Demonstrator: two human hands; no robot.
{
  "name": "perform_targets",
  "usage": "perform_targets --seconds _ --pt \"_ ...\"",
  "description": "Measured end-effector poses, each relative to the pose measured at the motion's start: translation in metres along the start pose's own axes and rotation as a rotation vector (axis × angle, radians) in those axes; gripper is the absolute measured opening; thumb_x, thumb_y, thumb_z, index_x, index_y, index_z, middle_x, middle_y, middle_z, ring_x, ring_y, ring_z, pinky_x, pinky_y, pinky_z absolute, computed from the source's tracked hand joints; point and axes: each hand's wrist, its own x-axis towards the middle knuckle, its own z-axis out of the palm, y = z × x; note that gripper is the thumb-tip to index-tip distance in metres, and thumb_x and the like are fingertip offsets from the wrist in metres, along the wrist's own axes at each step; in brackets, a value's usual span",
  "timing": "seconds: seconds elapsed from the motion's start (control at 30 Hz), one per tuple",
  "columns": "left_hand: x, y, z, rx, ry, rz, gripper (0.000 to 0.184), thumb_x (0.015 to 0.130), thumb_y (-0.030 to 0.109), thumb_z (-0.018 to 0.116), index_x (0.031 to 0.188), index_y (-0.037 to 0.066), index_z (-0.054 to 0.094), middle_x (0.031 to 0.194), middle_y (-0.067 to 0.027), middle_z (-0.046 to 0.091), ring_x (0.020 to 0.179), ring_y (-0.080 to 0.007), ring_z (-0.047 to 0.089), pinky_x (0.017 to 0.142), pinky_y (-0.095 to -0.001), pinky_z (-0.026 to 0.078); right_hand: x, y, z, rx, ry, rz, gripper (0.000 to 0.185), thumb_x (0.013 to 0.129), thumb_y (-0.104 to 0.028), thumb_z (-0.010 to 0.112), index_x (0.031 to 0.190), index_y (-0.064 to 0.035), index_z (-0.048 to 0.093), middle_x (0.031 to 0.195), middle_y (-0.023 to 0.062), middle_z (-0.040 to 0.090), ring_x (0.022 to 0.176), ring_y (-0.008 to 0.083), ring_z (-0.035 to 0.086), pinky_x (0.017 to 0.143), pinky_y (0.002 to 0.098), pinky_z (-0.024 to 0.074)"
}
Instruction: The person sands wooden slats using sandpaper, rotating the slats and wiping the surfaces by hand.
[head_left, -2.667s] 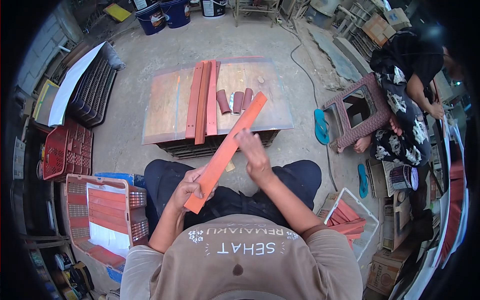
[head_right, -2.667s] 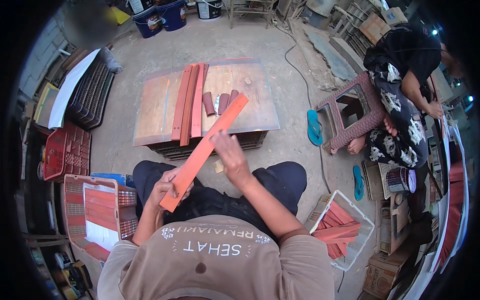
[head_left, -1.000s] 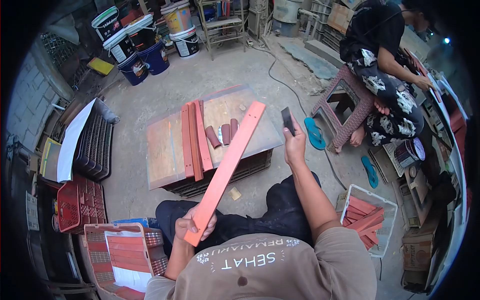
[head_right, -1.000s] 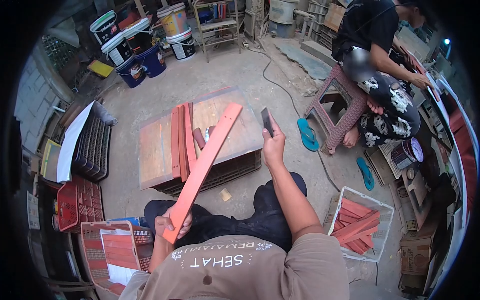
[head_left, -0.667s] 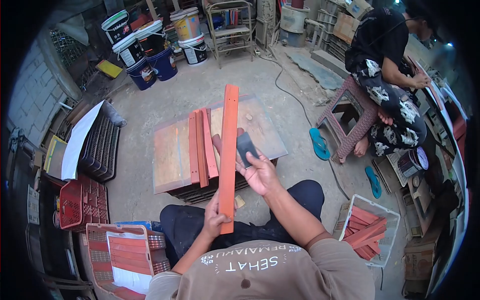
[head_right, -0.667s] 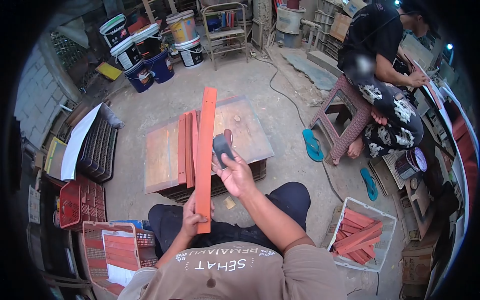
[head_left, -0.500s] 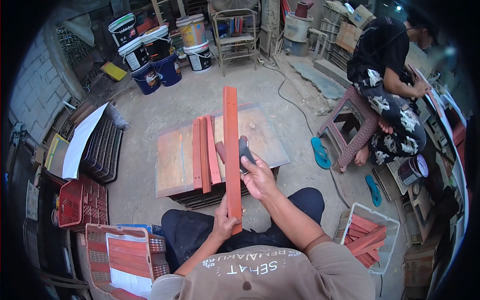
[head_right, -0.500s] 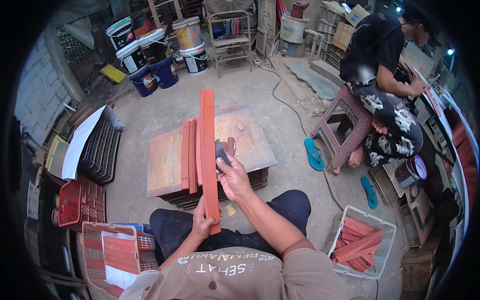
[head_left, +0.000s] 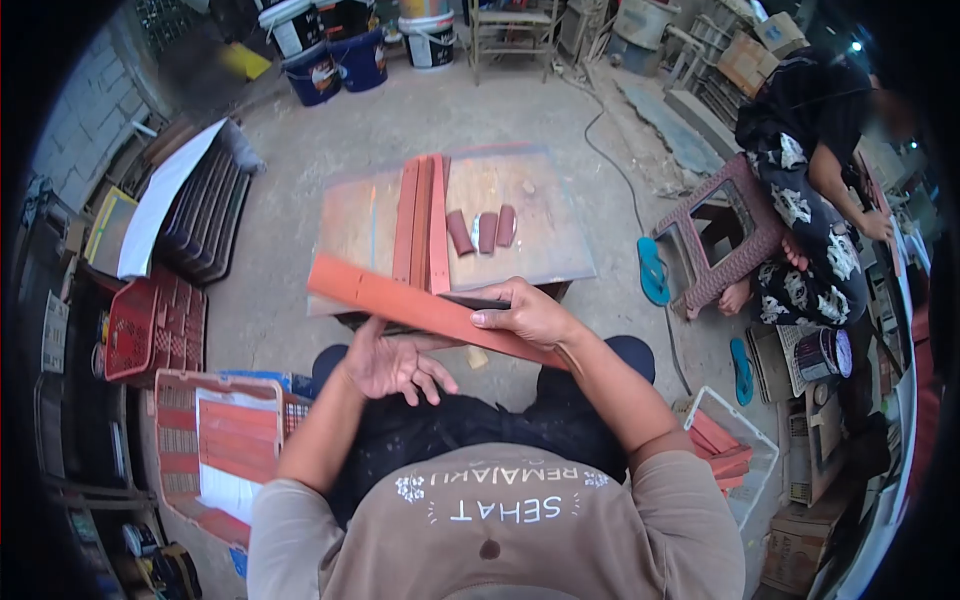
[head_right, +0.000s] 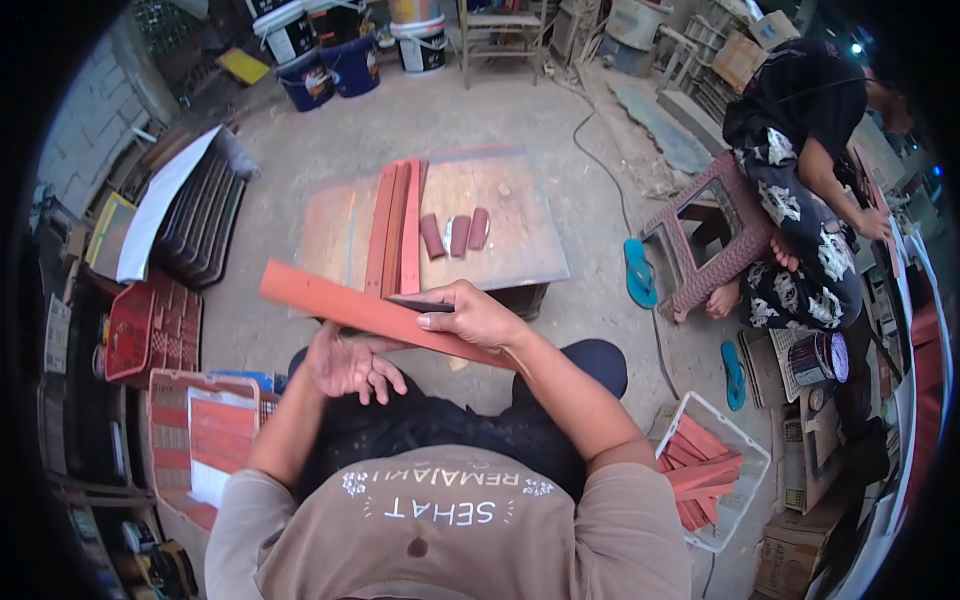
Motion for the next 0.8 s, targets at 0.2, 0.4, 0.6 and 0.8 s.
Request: perform_targets --seconds 0.2,0.4,0.6,0.8 --pt "-0.006 -0.023 -0.005 -0.225 0.002 -0.141 0.066 0.088 0.034 0.043 0.131 -0.016 0.035 0.117 -0.0453 0.043 0.092 -0.0433 0.063 0.068 -0.0371 0.061 -0.004 0.023 0.011 -0.360 -0.233 -0.018 0.040 0.086 -0.005 0.060 0.126 -0.0062 0.060 0.122 0.0113 0.064 0.110 0.0165 0.059 0.097 0.0308 0.0426" --pt "-0.016 -0.050 -0.002 -0.108 0.222 -0.024 0.084 0.053 0.010 0.057 0.133 -0.006 0.036 0.096 -0.0255 0.052 0.069 -0.0226 0.056 0.058 -0.0298 0.052 -0.019 0.026 -0.006 -0.386 0.247 -0.227 0.043 0.088 -0.002 0.054 0.131 -0.0006 0.052 0.126 0.0128 0.061 0.117 0.0169 0.055 0.101 0.0286 0.0395" --pt "-0.043 -0.065 0.013 0.023 0.506 0.179 0.093 0.049 0.003 0.053 0.139 0.006 0.033 0.086 -0.0204 0.052 0.060 -0.0207 0.054 0.051 -0.0272 0.050 -0.020 0.070 -0.010 -0.870 0.570 -0.334 0.050 0.083 0.014 0.043 0.131 0.0010 0.051 0.131 0.0168 0.056 0.128 0.0287 0.048 0.108 0.0366 0.0352" --pt "-0.078 -0.094 0.029 0.167 0.600 0.299 0.094 0.051 0.002 0.054 0.142 0.004 0.031 0.083 -0.0174 0.054 0.055 -0.0184 0.054 0.046 -0.0261 0.049 0.017 0.100 0.033 -1.129 0.478 -0.514 0.063 0.068 0.017 0.043 0.127 -0.0003 0.055 0.130 0.0180 0.055 0.128 0.0340 0.046 0.107 0.0437 0.0367"
